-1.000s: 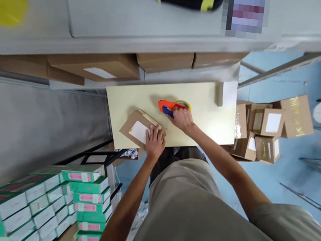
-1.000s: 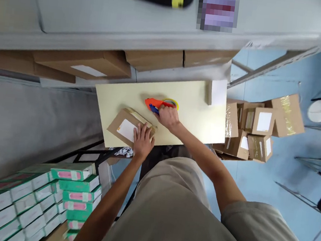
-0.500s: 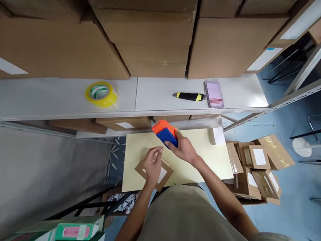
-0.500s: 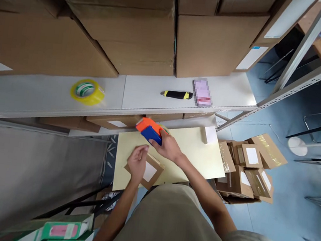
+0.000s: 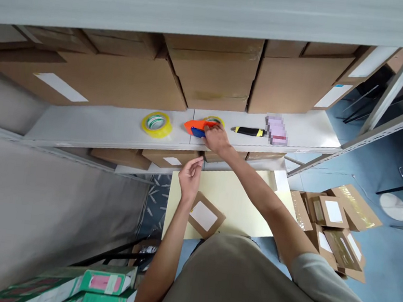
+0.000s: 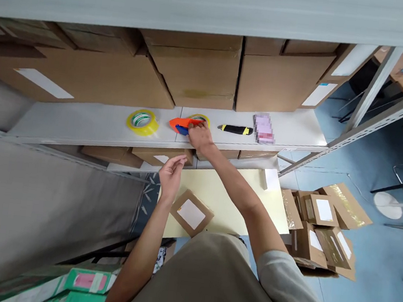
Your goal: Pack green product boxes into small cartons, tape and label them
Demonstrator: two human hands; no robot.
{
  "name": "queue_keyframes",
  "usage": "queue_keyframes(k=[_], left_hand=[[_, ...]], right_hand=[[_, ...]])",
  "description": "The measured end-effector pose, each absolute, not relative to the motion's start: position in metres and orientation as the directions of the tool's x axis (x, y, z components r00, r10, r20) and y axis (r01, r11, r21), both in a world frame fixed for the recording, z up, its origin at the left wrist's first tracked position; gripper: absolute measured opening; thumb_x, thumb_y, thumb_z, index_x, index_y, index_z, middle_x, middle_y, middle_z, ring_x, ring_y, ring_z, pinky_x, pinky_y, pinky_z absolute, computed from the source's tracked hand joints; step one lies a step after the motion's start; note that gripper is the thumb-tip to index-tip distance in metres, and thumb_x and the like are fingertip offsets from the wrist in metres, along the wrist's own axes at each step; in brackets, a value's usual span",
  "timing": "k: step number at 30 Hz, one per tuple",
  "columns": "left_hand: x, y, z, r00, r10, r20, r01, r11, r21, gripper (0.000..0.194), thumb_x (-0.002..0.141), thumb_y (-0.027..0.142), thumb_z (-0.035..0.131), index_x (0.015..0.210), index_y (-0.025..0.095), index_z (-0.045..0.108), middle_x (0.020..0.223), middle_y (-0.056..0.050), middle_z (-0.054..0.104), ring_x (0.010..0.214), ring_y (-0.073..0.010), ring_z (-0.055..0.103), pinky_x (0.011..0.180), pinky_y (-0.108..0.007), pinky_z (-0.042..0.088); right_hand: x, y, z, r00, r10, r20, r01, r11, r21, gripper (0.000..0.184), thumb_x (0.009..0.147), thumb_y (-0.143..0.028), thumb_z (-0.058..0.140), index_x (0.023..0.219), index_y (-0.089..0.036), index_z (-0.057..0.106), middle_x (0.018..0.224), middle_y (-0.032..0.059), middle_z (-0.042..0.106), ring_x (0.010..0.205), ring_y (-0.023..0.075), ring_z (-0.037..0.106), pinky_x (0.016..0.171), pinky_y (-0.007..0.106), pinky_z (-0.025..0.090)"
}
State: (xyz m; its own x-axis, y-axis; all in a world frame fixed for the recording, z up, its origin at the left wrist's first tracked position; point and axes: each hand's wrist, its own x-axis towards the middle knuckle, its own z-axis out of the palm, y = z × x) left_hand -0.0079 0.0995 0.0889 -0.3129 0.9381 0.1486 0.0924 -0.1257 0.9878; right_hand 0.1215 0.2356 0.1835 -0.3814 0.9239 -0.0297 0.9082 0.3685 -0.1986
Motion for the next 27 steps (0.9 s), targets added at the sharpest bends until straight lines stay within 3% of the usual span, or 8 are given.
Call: queue_keyframes(k=[4,7,9,12,15,20,23,27], left_hand=[[-0.014,0.061,0.039,-0.317,0.948,0.020,0.157,0.031,0.987,0.044,0.096,0.058,0.075,0.114,0.019,0.082,0.117,-0.015,0.085,0.118,-0.0318,0.082,0.113,-0.049,0.064],[-0.022,0.019,0.000,-0.281,0.952,-0.123,0.182,0.178,0.967,0.051,0.094,0.062,0.077,0.119,0.018,0.081,0.122,-0.017,0.084,0.123,-0.0325,0.081,0.116,-0.051,0.063],[-0.025,-0.016,-0.022,-0.272,0.934,-0.230,0.227,0.295,0.928,0.054,0.095,0.064,0.076,0.125,0.019,0.080,0.130,-0.018,0.083,0.130,-0.0339,0.079,0.119,-0.052,0.061],[-0.026,-0.070,-0.040,-0.251,0.897,-0.363,0.337,0.433,0.836,0.060,0.100,0.063,0.071,0.140,0.020,0.075,0.146,-0.021,0.076,0.137,-0.0357,0.074,0.120,-0.055,0.060],[-0.020,-0.107,-0.045,-0.123,0.902,-0.413,0.502,0.416,0.758,0.064,0.104,0.059,0.066,0.154,0.019,0.066,0.163,-0.021,0.066,0.148,-0.0356,0.067,0.123,-0.055,0.057],[-0.005,-0.129,-0.048,0.074,0.896,-0.438,0.730,0.250,0.636,0.069,0.106,0.049,0.064,0.166,0.017,0.054,0.184,-0.020,0.040,0.174,-0.0342,0.034,0.143,-0.054,0.031],[0.003,-0.132,-0.051,0.068,0.879,-0.472,0.788,0.243,0.566,0.077,0.104,0.047,0.066,0.172,0.018,0.046,0.189,-0.019,0.029,0.178,-0.0360,0.023,0.145,-0.057,0.024],[0.007,-0.133,-0.053,0.048,0.870,-0.491,0.812,0.252,0.526,0.084,0.101,0.047,0.071,0.175,0.019,0.043,0.191,-0.019,0.023,0.179,-0.0383,0.017,0.145,-0.058,0.021]], right_hand=[[0.125,0.237,0.168,-0.390,0.916,0.092,0.875,0.400,-0.272,0.056,0.112,-0.027,0.048,0.158,0.005,0.052,0.159,0.0349,0.061,0.153,0.0463,0.051,0.138,0.067,0.023],[0.137,0.206,0.144,-0.376,0.902,0.212,0.838,0.429,-0.339,0.065,0.118,-0.039,0.035,0.173,-0.005,0.038,0.173,0.0271,0.047,0.164,0.0473,0.039,0.139,0.072,0.021],[0.151,0.166,0.114,-0.377,0.903,0.206,0.809,0.430,-0.401,0.068,0.120,-0.048,0.024,0.178,-0.013,0.033,0.177,0.0219,0.043,0.168,0.0472,0.035,0.138,0.073,0.025],[0.181,0.088,0.048,-0.371,0.928,0.034,0.772,0.329,-0.543,0.070,0.121,-0.055,0.019,0.176,-0.018,0.040,0.175,0.0207,0.047,0.166,0.0443,0.039,0.135,0.068,0.035],[0.211,0.007,-0.020,-0.299,0.926,-0.230,0.727,0.065,-0.684,0.068,0.121,-0.051,0.020,0.166,-0.012,0.053,0.165,0.0247,0.058,0.157,0.0371,0.052,0.132,0.057,0.042],[0.253,-0.072,-0.082,-0.315,0.735,-0.601,0.701,-0.247,-0.669,0.062,0.119,-0.040,0.032,0.165,-0.004,0.053,0.167,0.0266,0.060,0.157,0.0348,0.056,0.134,0.052,0.042],[0.270,-0.080,-0.095,-0.407,0.633,-0.658,0.680,-0.271,-0.681,0.064,0.117,-0.036,0.038,0.171,-0.002,0.047,0.176,0.0250,0.052,0.164,0.0323,0.051,0.138,0.050,0.037],[0.273,-0.073,-0.107,-0.524,0.579,-0.624,0.571,-0.304,-0.762,0.069,0.117,-0.040,0.039,0.178,-0.008,0.040,0.184,0.0167,0.041,0.172,0.0264,0.041,0.144,0.048,0.030]])
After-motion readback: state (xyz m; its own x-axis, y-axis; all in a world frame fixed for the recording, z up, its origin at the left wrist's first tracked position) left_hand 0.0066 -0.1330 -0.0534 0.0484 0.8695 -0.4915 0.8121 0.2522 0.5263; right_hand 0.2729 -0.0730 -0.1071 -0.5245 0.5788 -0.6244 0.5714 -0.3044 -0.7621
